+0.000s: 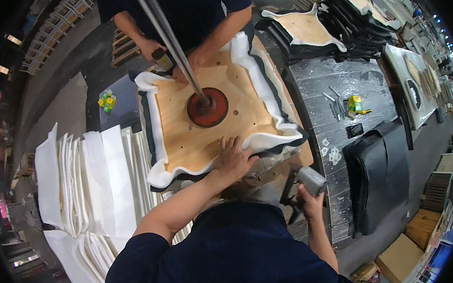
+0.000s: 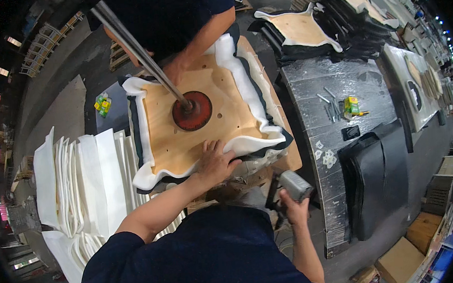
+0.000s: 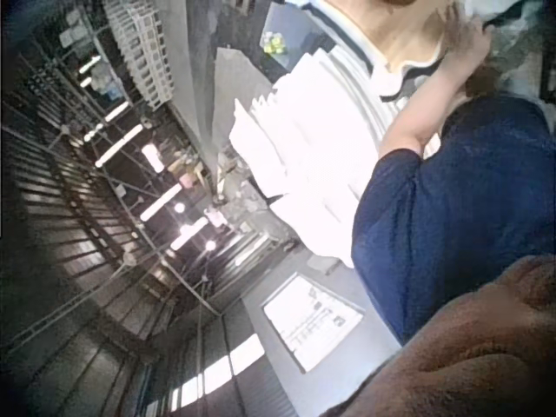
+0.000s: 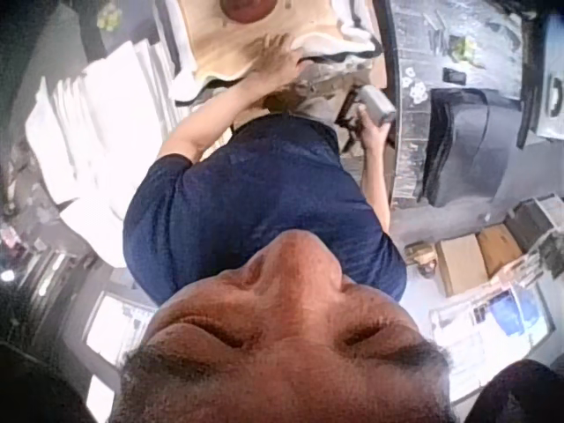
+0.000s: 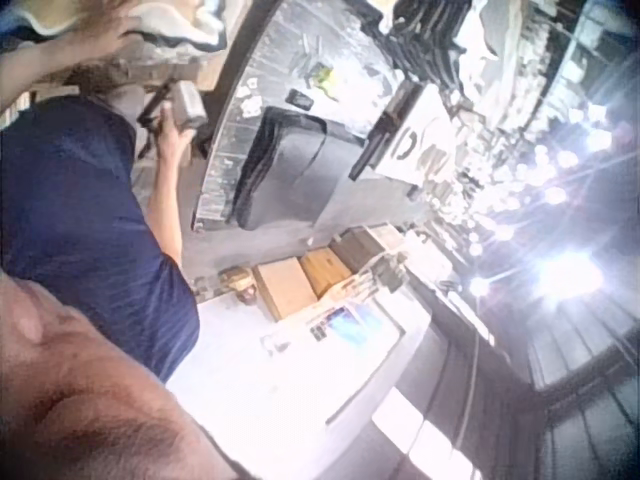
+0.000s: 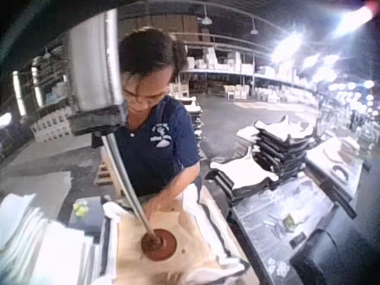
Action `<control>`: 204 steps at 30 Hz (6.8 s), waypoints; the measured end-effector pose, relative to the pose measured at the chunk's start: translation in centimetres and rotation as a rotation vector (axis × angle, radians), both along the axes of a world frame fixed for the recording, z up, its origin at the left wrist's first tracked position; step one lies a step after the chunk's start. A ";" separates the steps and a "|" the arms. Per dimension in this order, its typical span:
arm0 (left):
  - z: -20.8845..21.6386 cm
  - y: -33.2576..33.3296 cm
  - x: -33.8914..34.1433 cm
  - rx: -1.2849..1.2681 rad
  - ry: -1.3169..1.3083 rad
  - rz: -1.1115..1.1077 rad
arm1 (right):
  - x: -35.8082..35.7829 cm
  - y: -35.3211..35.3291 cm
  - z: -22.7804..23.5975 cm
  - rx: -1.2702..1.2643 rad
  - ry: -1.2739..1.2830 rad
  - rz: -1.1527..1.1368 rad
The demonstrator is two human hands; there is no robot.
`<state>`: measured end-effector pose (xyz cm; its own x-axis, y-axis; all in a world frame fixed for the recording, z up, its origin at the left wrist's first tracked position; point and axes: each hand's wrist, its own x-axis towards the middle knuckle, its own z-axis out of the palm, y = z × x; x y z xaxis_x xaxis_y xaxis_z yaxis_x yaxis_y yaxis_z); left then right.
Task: The person aligns white foam and black fabric over a wooden seat base, then uses a pneumatic staple gun to secure the fabric edges. A coworker assists by holding the seat and applying staples on the opposite side.
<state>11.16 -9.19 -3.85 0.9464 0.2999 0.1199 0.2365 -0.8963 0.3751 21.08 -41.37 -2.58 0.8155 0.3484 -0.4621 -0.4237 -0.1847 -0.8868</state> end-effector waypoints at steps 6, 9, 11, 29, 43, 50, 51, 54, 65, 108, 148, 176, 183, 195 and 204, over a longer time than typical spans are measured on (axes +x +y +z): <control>0.1 0.0 0.1 -0.042 0.042 0.016 | -2.0 5.7 2.9 -0.105 -0.160 0.269; -0.2 -0.3 0.6 -0.041 0.041 0.026 | -0.9 6.6 2.5 -0.152 -0.268 0.460; 0.0 0.1 1.1 -0.058 -0.003 0.019 | -0.5 6.6 1.0 -0.211 -0.234 0.515; -1.7 1.5 4.6 -0.211 -0.187 0.136 | 5.2 12.3 6.2 -0.363 -0.067 0.631; -2.4 1.9 4.4 -0.385 -0.202 0.187 | 7.8 21.2 8.3 -0.524 -0.125 0.712; -1.0 1.9 2.3 -0.302 -0.120 0.125 | 8.0 21.7 7.5 -0.576 -0.083 0.662; -0.9 1.8 2.1 -0.297 -0.102 0.130 | 8.0 21.7 7.5 -0.558 -0.060 0.650; -1.5 1.7 2.3 -0.293 -0.154 0.174 | 8.0 22.0 7.8 -0.538 -0.059 0.646; -2.7 1.8 3.0 -0.449 -0.180 0.285 | 7.3 21.6 7.7 -0.558 -0.119 0.720; 3.4 5.9 -15.9 -0.041 -0.072 -0.035 | 5.5 22.7 8.5 -0.583 -0.238 0.678; -1.7 9.0 -13.7 -0.354 -0.238 0.202 | -6.5 24.8 11.5 -0.407 -0.095 0.614; -1.1 9.2 -13.2 -0.389 -0.124 0.215 | -9.3 27.5 8.4 -0.515 -0.259 0.790; 3.6 8.3 -7.9 -0.689 -0.036 0.055 | -6.6 17.9 8.8 -0.291 -0.095 0.330; -0.8 2.9 1.1 -0.101 -0.158 0.056 | 2.4 17.8 8.3 -0.246 -0.142 0.427; -2.5 3.5 1.7 -0.262 -0.206 0.095 | 5.3 21.0 8.3 -0.461 -0.146 0.652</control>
<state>12.88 -5.65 -6.31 0.8770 0.4310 0.2126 0.2096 -0.7412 0.6377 26.34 -20.32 5.73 0.5776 0.5744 -0.5800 0.0088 -0.7149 -0.6992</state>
